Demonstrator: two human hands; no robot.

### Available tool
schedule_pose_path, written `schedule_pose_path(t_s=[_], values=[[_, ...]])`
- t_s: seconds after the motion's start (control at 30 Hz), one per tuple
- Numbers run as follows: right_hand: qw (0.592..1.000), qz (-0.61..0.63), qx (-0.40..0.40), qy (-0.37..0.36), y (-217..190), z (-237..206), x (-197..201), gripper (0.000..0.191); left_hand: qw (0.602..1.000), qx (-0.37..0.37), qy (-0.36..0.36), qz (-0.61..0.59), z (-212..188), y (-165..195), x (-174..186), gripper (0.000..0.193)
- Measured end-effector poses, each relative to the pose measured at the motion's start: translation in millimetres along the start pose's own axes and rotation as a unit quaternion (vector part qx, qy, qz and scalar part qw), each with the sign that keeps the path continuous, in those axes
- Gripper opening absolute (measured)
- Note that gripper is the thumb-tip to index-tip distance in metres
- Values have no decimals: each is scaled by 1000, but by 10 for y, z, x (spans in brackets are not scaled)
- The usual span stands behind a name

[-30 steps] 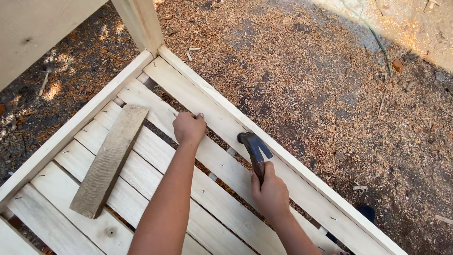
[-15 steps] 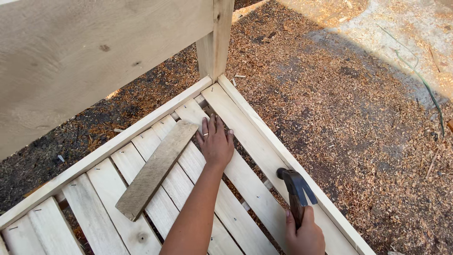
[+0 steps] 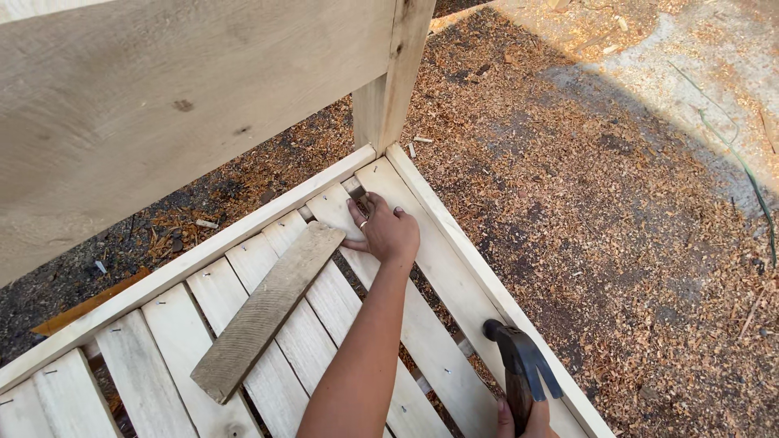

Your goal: The person hammers nails into a slatted wooden frame using a claw hammer, holding each slat steady with the other hand. They reposition along the frame, press nails in place, and drive them flush, working across several slats of the partially built furniture piece.

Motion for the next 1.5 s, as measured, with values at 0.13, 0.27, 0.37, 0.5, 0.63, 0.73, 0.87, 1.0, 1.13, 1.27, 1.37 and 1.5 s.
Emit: schedule_pose_path(t_s=[0.13,0.27,0.37,0.5,0.63,0.73,0.87,1.0,1.13,1.27,1.37,1.5], values=[[998,-56,-24,-19,33,27,25,55,998,-12,-57,-13,108,10,-14,84],[980,-157,-44,-111,45,60,-48,42,992,-51,-107,-36,140,-94,74,77],[988,-110,-35,-106,-136,141,-24,44,992,-82,-50,-81,93,-285,394,57],[988,-59,-32,-142,-532,149,-61,46,969,-224,78,64,106,-503,1123,58],[982,-48,-8,-182,-1052,-27,-225,48,949,-211,51,227,110,-866,1672,106],[976,8,3,-218,-1411,-154,-385,49,959,-164,-4,232,31,-1121,1852,104],[962,30,-14,-272,-1626,-299,-493,48,967,-92,29,238,33,-1415,1911,92],[956,17,-21,-292,-1752,-311,-470,53,950,-161,162,211,114,-1459,1933,85],[965,-19,70,-252,-2145,8,-442,49,934,-297,171,102,-50,-1252,1606,63],[962,-48,109,-247,-2603,506,-590,48,903,-425,51,49,-465,-922,1087,45],[962,-23,89,-257,-2694,691,-615,43,878,-479,-4,2,-635,-574,884,48],[954,85,-64,-279,-2370,575,-542,36,875,-453,-108,133,-362,-227,648,34]])
Point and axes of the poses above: each hand's wrist, its own z-axis towards the middle knuckle, its own x-axis out of the back of the hand, y = z × x, the point moved 7 cm from there along z, towards the middle knuckle, and after that the axes turned 15 degrees about y, right-handed, at the moved point
